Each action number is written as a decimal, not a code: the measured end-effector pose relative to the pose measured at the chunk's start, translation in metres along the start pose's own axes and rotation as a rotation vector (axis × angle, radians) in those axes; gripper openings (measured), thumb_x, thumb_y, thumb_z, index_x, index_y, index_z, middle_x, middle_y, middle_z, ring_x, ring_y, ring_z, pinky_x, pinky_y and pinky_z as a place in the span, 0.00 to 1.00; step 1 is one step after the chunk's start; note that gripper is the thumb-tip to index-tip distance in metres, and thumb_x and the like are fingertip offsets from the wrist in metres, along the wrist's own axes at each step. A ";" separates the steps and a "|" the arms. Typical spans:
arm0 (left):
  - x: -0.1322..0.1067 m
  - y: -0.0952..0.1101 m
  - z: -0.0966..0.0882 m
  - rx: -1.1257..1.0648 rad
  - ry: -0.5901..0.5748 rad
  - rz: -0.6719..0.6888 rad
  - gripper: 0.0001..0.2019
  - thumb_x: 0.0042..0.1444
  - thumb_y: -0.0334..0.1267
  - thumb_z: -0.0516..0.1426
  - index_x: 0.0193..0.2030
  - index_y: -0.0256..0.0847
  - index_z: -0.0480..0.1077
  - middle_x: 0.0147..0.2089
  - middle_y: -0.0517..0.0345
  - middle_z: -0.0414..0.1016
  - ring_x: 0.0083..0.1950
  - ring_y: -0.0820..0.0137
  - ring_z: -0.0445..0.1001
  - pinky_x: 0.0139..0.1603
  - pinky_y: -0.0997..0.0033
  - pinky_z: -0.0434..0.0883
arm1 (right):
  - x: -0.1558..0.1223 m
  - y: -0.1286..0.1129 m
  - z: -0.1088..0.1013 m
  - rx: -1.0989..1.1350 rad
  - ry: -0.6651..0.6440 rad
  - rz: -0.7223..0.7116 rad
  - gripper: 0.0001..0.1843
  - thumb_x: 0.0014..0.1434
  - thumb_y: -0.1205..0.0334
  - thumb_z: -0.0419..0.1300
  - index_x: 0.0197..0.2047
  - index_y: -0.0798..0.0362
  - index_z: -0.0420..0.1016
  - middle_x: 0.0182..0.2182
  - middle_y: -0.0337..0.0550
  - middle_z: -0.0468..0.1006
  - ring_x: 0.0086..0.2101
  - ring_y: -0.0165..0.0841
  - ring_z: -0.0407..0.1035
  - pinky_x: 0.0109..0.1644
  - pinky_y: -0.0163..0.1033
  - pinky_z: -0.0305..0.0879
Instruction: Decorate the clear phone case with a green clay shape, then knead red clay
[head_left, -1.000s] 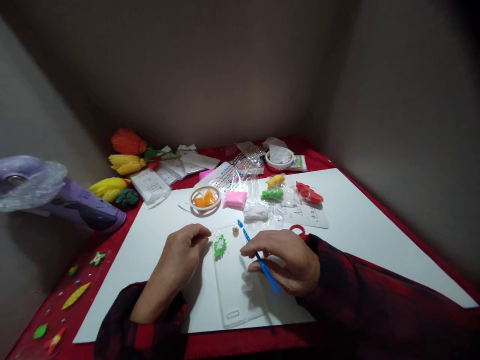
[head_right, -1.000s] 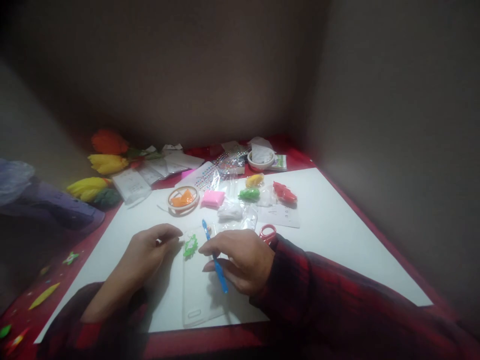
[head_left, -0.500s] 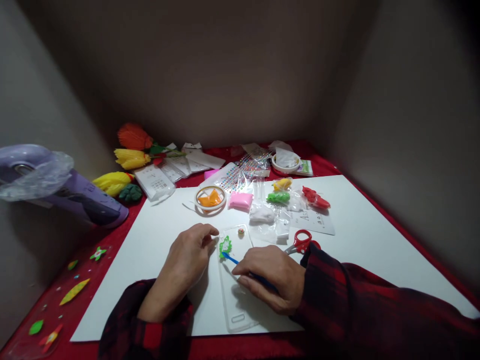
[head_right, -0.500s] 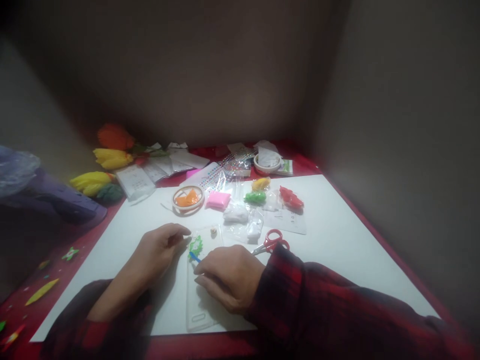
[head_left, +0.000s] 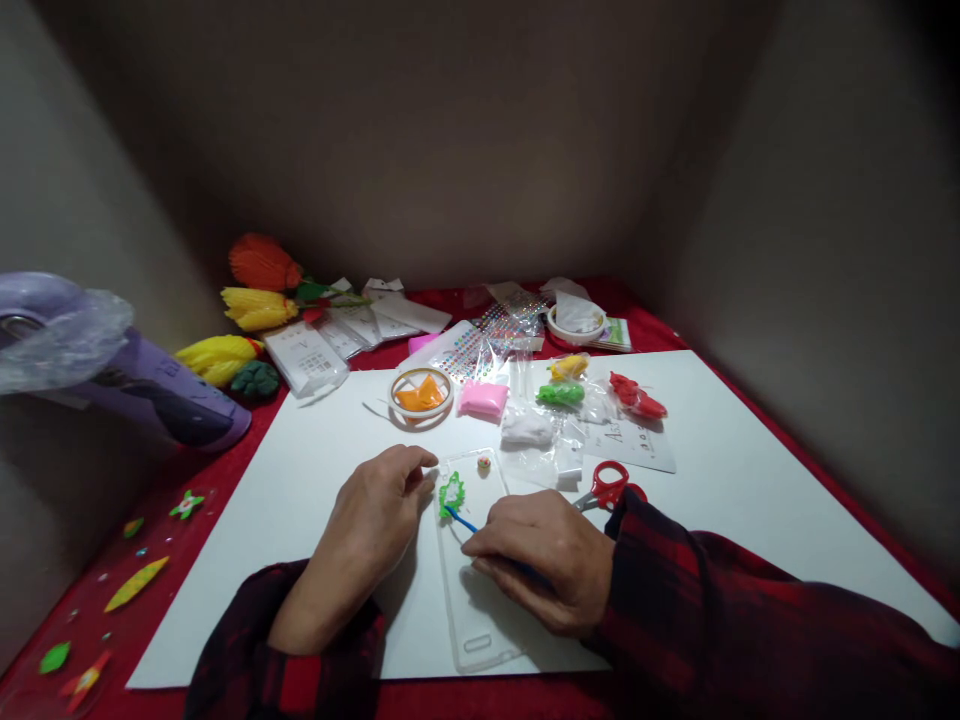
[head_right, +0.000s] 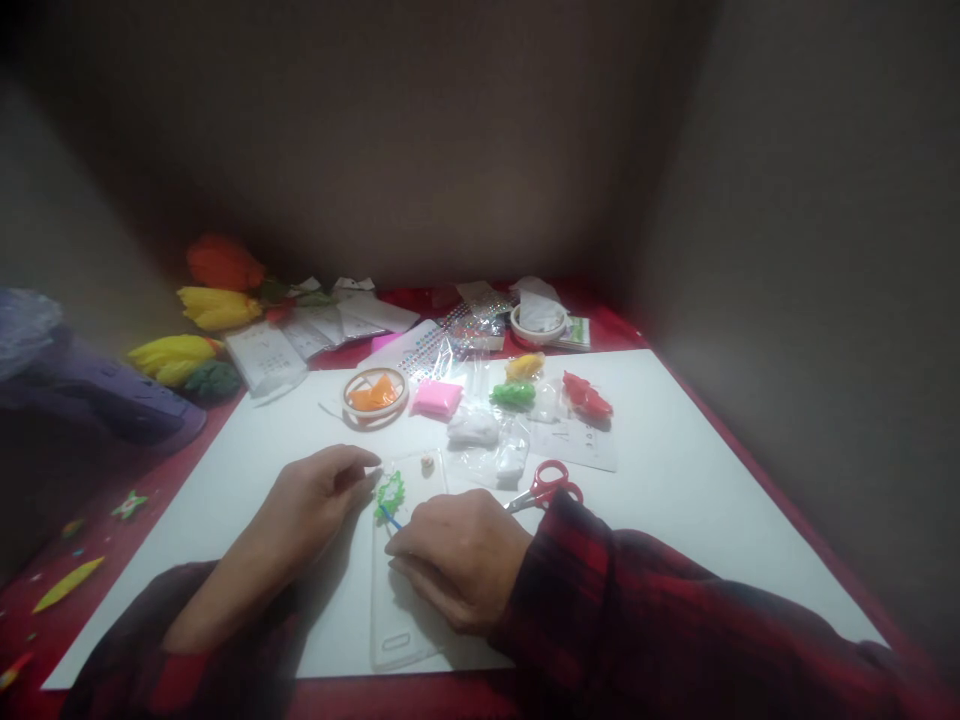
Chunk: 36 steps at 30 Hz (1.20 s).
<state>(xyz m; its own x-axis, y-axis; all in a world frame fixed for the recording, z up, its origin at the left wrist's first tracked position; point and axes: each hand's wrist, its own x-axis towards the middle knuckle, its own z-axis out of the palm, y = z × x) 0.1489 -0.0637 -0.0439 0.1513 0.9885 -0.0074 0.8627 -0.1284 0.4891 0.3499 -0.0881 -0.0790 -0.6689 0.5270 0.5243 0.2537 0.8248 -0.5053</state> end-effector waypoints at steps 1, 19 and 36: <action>0.000 0.000 0.000 0.002 -0.002 0.000 0.10 0.55 0.34 0.53 0.40 0.39 0.74 0.41 0.49 0.79 0.40 0.61 0.75 0.41 0.64 0.68 | 0.000 0.000 0.000 -0.003 -0.002 -0.002 0.10 0.60 0.69 0.51 0.43 0.55 0.71 0.29 0.44 0.75 0.29 0.32 0.67 0.31 0.37 0.60; -0.001 0.002 -0.002 -0.002 -0.015 -0.015 0.09 0.55 0.34 0.53 0.40 0.38 0.73 0.41 0.49 0.78 0.40 0.61 0.75 0.42 0.63 0.68 | -0.001 0.000 0.001 -0.017 0.005 0.042 0.11 0.57 0.71 0.52 0.42 0.56 0.70 0.29 0.43 0.75 0.29 0.32 0.67 0.30 0.37 0.59; 0.000 0.002 -0.002 -0.016 -0.008 -0.020 0.09 0.55 0.31 0.54 0.39 0.36 0.74 0.40 0.49 0.79 0.40 0.61 0.75 0.42 0.64 0.68 | -0.002 -0.001 0.001 -0.042 -0.054 0.062 0.11 0.56 0.71 0.52 0.41 0.55 0.71 0.29 0.43 0.74 0.30 0.33 0.67 0.31 0.37 0.56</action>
<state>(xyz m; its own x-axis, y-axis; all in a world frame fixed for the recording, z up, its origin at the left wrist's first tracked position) 0.1497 -0.0640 -0.0413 0.1378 0.9902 -0.0238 0.8579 -0.1073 0.5025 0.3507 -0.0900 -0.0805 -0.6875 0.5661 0.4549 0.3237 0.7995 -0.5059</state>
